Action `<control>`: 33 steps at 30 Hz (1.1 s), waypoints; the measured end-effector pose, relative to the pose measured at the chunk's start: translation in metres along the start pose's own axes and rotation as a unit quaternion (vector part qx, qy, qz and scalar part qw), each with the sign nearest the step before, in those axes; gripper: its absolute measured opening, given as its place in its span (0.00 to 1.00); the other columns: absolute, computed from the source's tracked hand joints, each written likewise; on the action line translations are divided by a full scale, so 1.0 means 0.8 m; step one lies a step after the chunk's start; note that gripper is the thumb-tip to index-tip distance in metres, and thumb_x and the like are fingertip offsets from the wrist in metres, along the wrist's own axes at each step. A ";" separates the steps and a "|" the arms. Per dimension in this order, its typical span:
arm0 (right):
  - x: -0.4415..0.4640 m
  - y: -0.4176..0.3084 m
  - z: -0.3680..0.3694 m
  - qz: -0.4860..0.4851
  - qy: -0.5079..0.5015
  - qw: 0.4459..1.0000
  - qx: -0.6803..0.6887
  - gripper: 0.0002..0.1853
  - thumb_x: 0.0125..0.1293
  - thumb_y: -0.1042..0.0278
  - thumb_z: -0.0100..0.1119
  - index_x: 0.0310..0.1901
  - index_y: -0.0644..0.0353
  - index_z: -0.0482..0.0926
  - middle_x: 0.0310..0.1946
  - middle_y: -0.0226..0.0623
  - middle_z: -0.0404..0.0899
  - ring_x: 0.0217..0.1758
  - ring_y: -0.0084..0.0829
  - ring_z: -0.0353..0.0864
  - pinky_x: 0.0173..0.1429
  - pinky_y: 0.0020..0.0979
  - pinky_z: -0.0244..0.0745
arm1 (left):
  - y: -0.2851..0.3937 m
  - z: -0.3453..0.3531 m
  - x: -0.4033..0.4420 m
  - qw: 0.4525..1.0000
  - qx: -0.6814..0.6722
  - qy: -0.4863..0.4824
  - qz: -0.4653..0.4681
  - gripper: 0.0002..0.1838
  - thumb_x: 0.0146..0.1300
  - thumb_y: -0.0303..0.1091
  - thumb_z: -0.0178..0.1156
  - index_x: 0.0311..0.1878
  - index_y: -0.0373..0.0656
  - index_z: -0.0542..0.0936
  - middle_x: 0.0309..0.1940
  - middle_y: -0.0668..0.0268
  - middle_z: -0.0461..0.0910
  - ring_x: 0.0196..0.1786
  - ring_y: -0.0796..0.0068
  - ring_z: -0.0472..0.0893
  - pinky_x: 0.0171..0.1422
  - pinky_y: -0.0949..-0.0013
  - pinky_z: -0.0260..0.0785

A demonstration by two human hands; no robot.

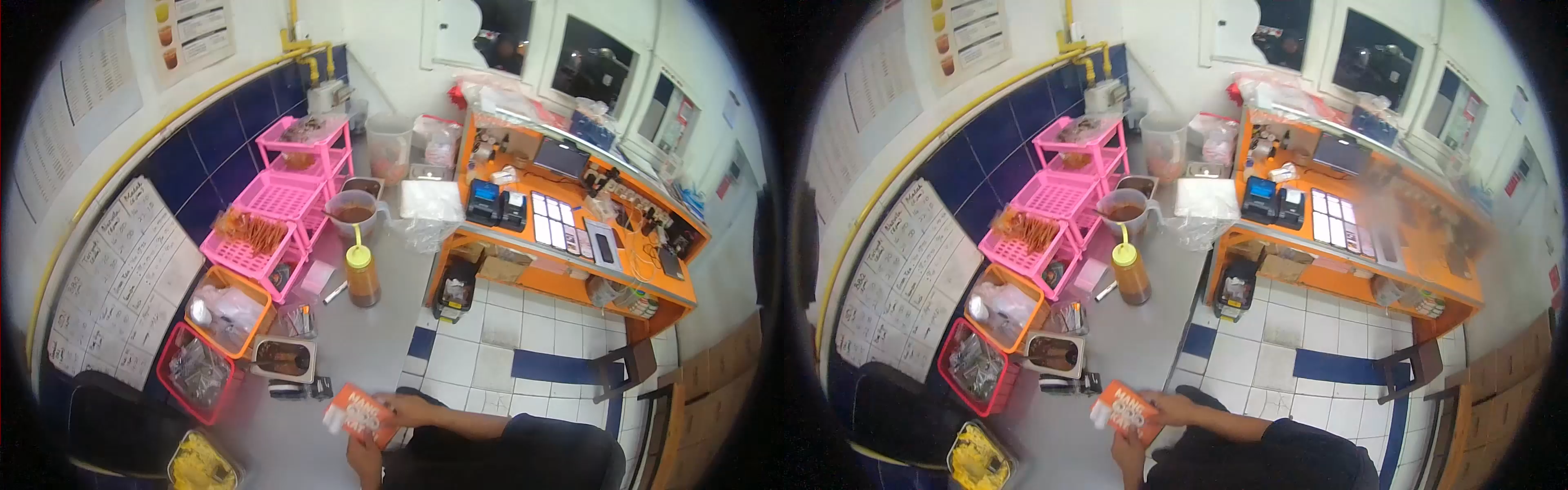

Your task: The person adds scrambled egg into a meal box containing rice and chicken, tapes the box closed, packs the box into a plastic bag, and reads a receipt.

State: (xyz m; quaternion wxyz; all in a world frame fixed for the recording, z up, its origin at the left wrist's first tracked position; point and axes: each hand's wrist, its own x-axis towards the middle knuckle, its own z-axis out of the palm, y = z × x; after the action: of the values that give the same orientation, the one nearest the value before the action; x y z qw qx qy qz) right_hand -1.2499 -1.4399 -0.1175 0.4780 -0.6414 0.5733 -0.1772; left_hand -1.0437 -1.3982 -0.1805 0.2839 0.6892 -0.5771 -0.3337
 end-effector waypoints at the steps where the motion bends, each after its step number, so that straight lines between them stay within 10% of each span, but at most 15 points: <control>1: 0.013 0.039 0.007 -0.044 0.061 0.997 0.008 0.38 0.62 0.51 0.69 0.72 0.52 0.66 0.56 0.47 0.81 0.59 0.46 0.82 0.59 0.41 0.77 | 0.008 0.015 0.016 1.000 -0.007 0.001 0.030 0.23 0.71 0.50 0.59 0.45 0.35 0.83 0.36 0.47 0.85 0.41 0.42 0.85 0.45 0.48 0.74; 6: 0.051 0.081 -0.050 0.050 0.133 0.989 0.047 0.36 0.63 0.49 0.69 0.66 0.60 0.68 0.49 0.47 0.83 0.43 0.41 0.87 0.50 0.40 0.81 | 0.066 0.045 0.101 0.999 0.020 -0.044 0.013 0.23 0.71 0.52 0.58 0.46 0.38 0.83 0.37 0.45 0.84 0.41 0.41 0.83 0.47 0.49 0.74; 9: 0.077 0.076 -0.081 0.006 0.178 0.984 -0.002 0.29 0.62 0.53 0.72 0.59 0.59 0.73 0.53 0.46 0.82 0.52 0.43 0.85 0.56 0.42 0.79 | 0.071 0.058 0.127 0.986 -0.031 0.159 0.035 0.18 0.69 0.43 0.63 0.50 0.37 0.81 0.43 0.51 0.84 0.42 0.51 0.84 0.49 0.54 0.75; 11: 0.092 0.082 -0.093 -0.046 0.167 0.984 -0.032 0.25 0.61 0.57 0.72 0.56 0.59 0.76 0.48 0.44 0.80 0.51 0.43 0.84 0.55 0.41 0.79 | 0.100 0.047 0.134 0.949 -0.145 0.257 -0.114 0.20 0.66 0.37 0.64 0.55 0.35 0.74 0.47 0.59 0.80 0.43 0.64 0.81 0.53 0.57 0.77; 14: 0.103 0.085 -0.106 -0.073 0.107 0.989 0.070 0.15 0.66 0.60 0.67 0.48 0.61 0.81 0.45 0.43 0.80 0.48 0.41 0.84 0.52 0.39 0.77 | 0.116 0.037 0.157 0.802 -0.433 0.300 -0.282 0.27 0.66 0.40 0.62 0.63 0.40 0.67 0.56 0.59 0.72 0.54 0.61 0.75 0.57 0.51 0.77; 19: 0.123 0.091 -0.115 0.008 0.025 0.969 0.246 0.16 0.73 0.58 0.57 0.44 0.64 0.84 0.37 0.45 0.83 0.47 0.43 0.84 0.51 0.38 0.76 | 0.148 0.009 0.194 0.758 -0.488 0.261 -0.345 0.30 0.67 0.48 0.58 0.67 0.45 0.65 0.68 0.52 0.59 0.65 0.46 0.66 0.57 0.40 0.76; 24: 0.143 -0.008 -0.148 0.006 -0.018 0.999 0.051 0.20 0.70 0.52 0.62 0.49 0.63 0.83 0.34 0.47 0.84 0.46 0.45 0.85 0.54 0.40 0.76 | 0.124 0.006 0.216 0.712 -0.528 0.206 -0.415 0.24 0.69 0.40 0.55 0.65 0.41 0.68 0.64 0.46 0.60 0.63 0.40 0.69 0.62 0.29 0.73; 29: 0.175 0.007 -0.111 -0.291 0.094 0.931 -0.201 0.19 0.60 0.55 0.71 0.47 0.57 0.81 0.31 0.42 0.84 0.41 0.44 0.85 0.52 0.45 0.77 | 0.092 0.014 0.216 0.697 -0.579 0.207 -0.368 0.16 0.73 0.36 0.53 0.58 0.38 0.72 0.55 0.53 0.73 0.57 0.50 0.77 0.60 0.42 0.78; 33: 0.182 0.008 -0.120 -0.260 0.002 0.946 -0.196 0.20 0.60 0.60 0.71 0.51 0.57 0.77 0.33 0.41 0.84 0.43 0.47 0.85 0.55 0.46 0.78 | 0.109 0.026 0.191 0.722 -0.593 0.253 -0.252 0.16 0.73 0.33 0.56 0.60 0.39 0.74 0.46 0.62 0.79 0.48 0.61 0.80 0.56 0.54 0.77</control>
State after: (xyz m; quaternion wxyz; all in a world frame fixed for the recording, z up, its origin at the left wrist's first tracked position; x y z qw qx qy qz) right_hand -1.2868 -1.6101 -0.1231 0.2791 -0.8486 0.4112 -0.1813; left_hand -1.0956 -1.5642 -0.1455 0.6754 0.5593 0.0268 -0.4799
